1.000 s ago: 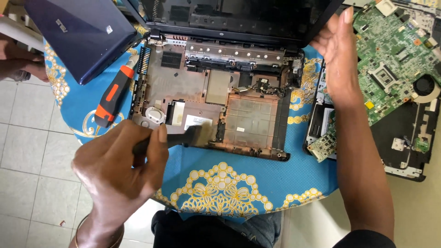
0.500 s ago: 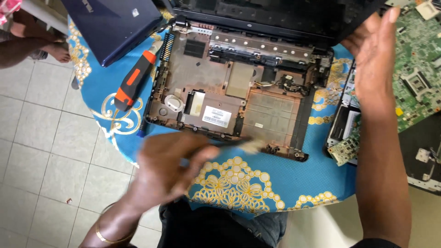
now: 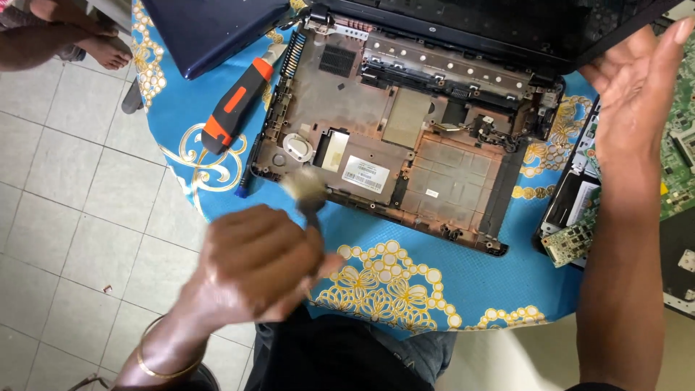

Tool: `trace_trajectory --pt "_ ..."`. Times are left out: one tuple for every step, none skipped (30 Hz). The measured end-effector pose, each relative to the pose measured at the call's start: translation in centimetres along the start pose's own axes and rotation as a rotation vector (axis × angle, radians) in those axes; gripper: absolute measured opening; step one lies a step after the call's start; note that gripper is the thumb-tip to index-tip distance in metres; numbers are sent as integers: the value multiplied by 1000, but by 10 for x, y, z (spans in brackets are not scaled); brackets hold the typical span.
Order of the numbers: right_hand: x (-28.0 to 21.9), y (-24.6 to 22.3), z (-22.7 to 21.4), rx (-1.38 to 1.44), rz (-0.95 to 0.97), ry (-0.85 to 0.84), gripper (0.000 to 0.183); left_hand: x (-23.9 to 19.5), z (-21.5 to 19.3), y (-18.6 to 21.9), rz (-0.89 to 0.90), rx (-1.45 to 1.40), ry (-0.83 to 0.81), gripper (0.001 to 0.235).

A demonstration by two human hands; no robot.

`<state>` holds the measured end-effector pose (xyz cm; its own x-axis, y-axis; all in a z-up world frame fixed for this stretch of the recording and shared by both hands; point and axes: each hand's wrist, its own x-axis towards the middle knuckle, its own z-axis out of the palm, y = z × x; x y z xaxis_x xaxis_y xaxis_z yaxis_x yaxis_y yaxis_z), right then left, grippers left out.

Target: The person cleans the inside of a disassembled laptop chassis with a brush, then installs a motherboard into the chassis and connects a cable.

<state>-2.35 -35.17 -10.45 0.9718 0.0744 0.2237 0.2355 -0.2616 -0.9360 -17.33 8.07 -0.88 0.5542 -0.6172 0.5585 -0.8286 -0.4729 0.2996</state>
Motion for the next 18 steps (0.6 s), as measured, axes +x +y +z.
trace_trajectory --pt "-1 5 -2 1 1 -7 119 0 -1 3 -6 2 1 32" --pt "-2 10 -4 -18 54 34 118 0 -1 6 -43 -150 51 29" --pt "-3 15 -6 -35 105 78 118 1 -3 8 -75 -301 100 31" --pt "-3 13 -5 -34 104 74 118 -3 0 4 -77 -298 101 31" --pt "-1 10 -4 -22 40 23 116 -7 2 0 -112 -283 80 27" --pt "0 9 -3 -11 -25 -27 114 -10 5 -4 -146 -267 59 25" --pt "1 15 -7 -10 -25 -30 114 -17 -4 -13 -148 -265 59 25" --pt "3 22 -11 -4 36 3 108 -25 -12 -21 -191 -170 35 24" --pt "1 30 -14 2 103 39 103 -34 -20 -28 -234 -79 6 25" --pt "2 33 -14 4 109 38 103 -42 -36 -32 -237 -81 1 25" --pt "1 35 -16 -8 32 0 102 -49 -51 -35 -260 110 0 26" --pt "1 37 -18 -19 -45 -38 101 -57 -67 -38 -281 302 -2 29" --pt "1 37 -19 -20 -48 -36 101 -63 -72 -44 -278 302 0 29" --pt "2 37 -19 7 -20 -29 101 -69 -77 -51 -259 303 53 27" --pt "2 36 -18 37 9 -25 101 -77 -83 -56 -244 305 104 24" --pt "0 33 -17 38 8 -25 101 -67 -73 -50 -244 306 104 24" --pt "0 30 -15 12 14 -11 101 -58 -62 -44 -250 292 77 28" --pt "0 27 -14 -14 20 4 102 -48 -52 -39 -256 277 51 33"
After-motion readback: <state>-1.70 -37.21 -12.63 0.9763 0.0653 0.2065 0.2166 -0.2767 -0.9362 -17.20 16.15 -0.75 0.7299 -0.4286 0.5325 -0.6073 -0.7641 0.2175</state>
